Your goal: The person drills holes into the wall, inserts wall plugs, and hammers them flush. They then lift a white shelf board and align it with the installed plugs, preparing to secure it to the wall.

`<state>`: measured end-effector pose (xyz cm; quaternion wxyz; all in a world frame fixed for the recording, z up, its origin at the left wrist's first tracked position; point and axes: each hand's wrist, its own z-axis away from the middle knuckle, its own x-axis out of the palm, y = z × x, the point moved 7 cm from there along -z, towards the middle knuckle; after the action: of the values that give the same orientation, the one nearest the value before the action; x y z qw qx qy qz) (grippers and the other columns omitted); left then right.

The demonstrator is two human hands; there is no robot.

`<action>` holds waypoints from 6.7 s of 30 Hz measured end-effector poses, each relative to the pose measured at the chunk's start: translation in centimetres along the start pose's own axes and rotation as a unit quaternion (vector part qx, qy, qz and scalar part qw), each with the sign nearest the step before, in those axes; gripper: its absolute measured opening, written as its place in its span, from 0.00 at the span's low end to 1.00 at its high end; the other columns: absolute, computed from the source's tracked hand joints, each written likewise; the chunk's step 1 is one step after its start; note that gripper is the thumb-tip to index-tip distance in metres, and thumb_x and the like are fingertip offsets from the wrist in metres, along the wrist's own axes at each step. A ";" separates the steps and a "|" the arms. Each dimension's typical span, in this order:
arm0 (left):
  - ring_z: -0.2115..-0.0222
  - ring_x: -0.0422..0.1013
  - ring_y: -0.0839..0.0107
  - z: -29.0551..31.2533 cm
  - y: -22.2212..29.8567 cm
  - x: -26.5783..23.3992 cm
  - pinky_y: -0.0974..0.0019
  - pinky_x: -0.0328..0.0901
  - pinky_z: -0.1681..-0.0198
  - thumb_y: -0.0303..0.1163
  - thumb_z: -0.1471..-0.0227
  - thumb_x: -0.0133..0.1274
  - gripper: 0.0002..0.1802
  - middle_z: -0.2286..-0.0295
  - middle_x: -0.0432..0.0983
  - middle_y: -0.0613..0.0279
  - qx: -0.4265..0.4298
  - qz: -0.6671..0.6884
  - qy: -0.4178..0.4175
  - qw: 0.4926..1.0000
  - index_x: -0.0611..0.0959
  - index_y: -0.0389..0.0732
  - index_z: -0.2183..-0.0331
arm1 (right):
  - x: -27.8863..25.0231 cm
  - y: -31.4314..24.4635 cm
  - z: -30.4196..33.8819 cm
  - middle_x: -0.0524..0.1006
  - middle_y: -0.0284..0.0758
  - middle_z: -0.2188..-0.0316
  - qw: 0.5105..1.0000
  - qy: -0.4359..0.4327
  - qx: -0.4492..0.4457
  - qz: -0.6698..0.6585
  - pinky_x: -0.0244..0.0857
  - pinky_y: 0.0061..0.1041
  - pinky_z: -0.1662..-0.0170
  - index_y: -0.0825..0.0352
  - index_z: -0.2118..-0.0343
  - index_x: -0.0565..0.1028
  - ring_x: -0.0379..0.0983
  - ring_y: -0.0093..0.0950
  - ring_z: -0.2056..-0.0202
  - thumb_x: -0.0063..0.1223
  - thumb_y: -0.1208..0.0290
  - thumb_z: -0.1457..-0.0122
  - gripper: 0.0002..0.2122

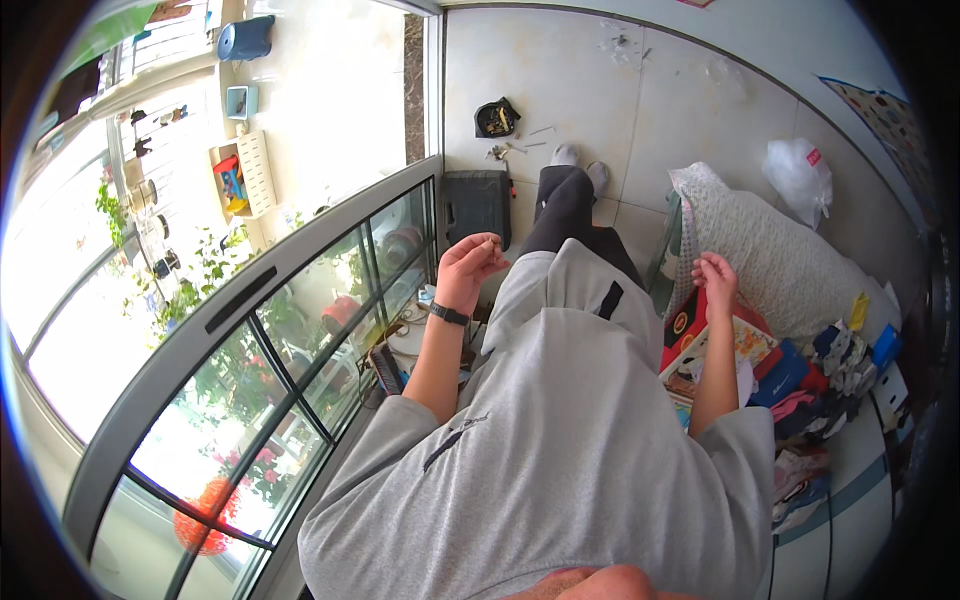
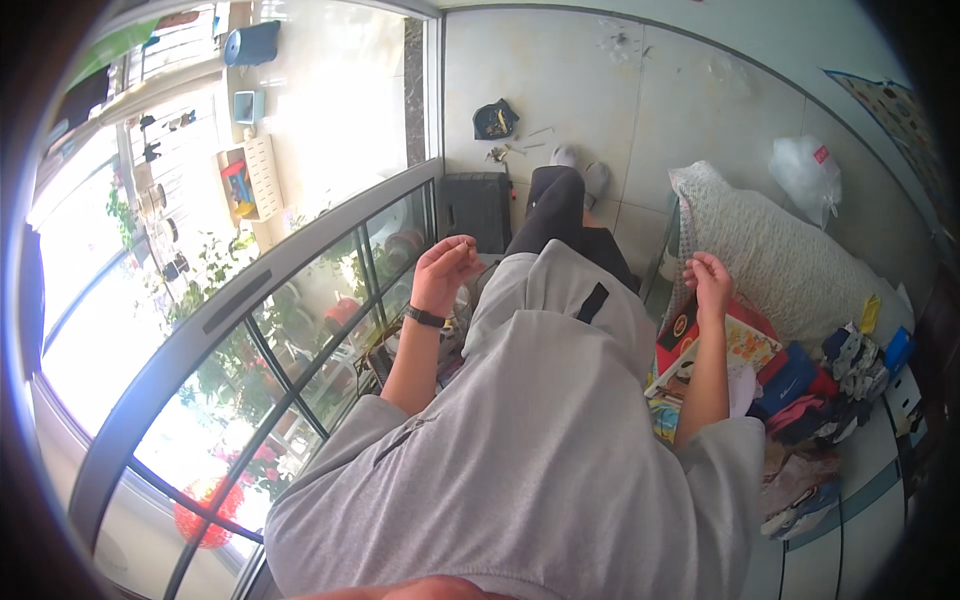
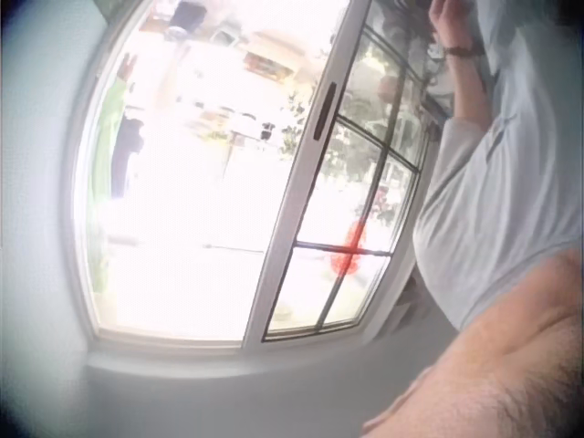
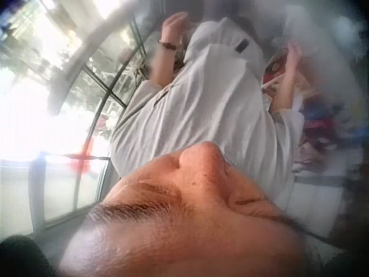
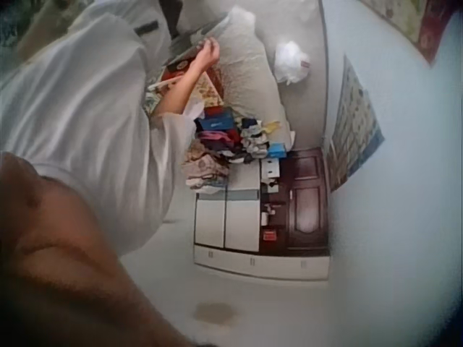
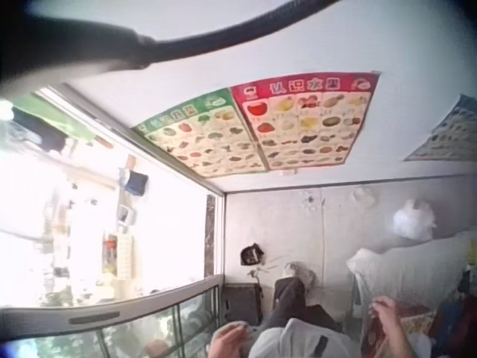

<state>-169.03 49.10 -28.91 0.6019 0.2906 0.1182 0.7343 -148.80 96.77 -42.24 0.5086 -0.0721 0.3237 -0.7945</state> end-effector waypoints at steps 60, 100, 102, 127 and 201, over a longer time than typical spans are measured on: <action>0.57 0.77 0.65 -64.2 -20.6 23.8 0.61 0.72 0.48 0.28 0.35 0.48 0.16 0.58 0.79 0.55 -0.144 0.080 0.036 0.986 0.79 0.29 0.50 | 21.9 -9.7 -53.3 0.82 0.35 0.67 0.971 -0.137 -0.194 0.028 0.73 0.23 0.65 0.72 0.65 0.82 0.78 0.24 0.68 0.64 0.87 0.46 0.07; 0.54 0.78 0.57 -42.3 -12.2 20.1 0.55 0.72 0.46 0.46 0.28 0.40 0.27 0.56 0.80 0.48 -0.028 0.279 -0.088 0.956 0.77 0.30 0.49 | 22.0 -21.3 -28.3 0.82 0.38 0.64 0.981 -0.126 -0.105 0.108 0.75 0.25 0.56 0.78 0.58 0.81 0.79 0.27 0.65 0.62 0.83 0.40 0.08; 0.53 0.78 0.56 -34.9 -8.4 19.5 0.54 0.71 0.44 0.48 0.28 0.39 0.29 0.55 0.79 0.46 0.006 0.334 -0.091 0.938 0.77 0.29 0.48 | 22.7 -23.7 -21.4 0.81 0.40 0.61 0.962 -0.185 -0.159 0.120 0.75 0.25 0.55 0.77 0.58 0.81 0.79 0.27 0.62 0.61 0.85 0.40 0.08; 0.45 0.73 0.61 32.5 -16.4 -4.9 0.55 0.66 0.36 0.29 0.32 0.44 0.20 0.47 0.75 0.50 0.502 0.604 0.196 0.587 0.74 0.30 0.43 | 40.6 -6.7 49.1 0.82 0.45 0.55 0.338 -0.747 -0.511 0.259 0.76 0.27 0.56 0.72 0.58 0.84 0.82 0.34 0.59 0.67 0.85 0.48 0.13; 0.58 0.80 0.65 91.1 -105.9 -43.6 0.64 0.75 0.54 0.23 0.35 0.48 0.19 0.53 0.81 0.51 0.326 0.711 0.584 0.219 0.76 0.30 0.44 | 29.5 93.8 113.2 0.82 0.31 0.65 0.067 -0.876 -0.128 0.459 0.70 0.17 0.60 0.71 0.63 0.81 0.75 0.15 0.66 0.61 0.79 0.39 0.03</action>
<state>-26.21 17.71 -23.53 -0.5534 -0.0849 0.4098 0.7201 -41.05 -3.95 -15.36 0.6736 -0.6177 -0.2890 0.2848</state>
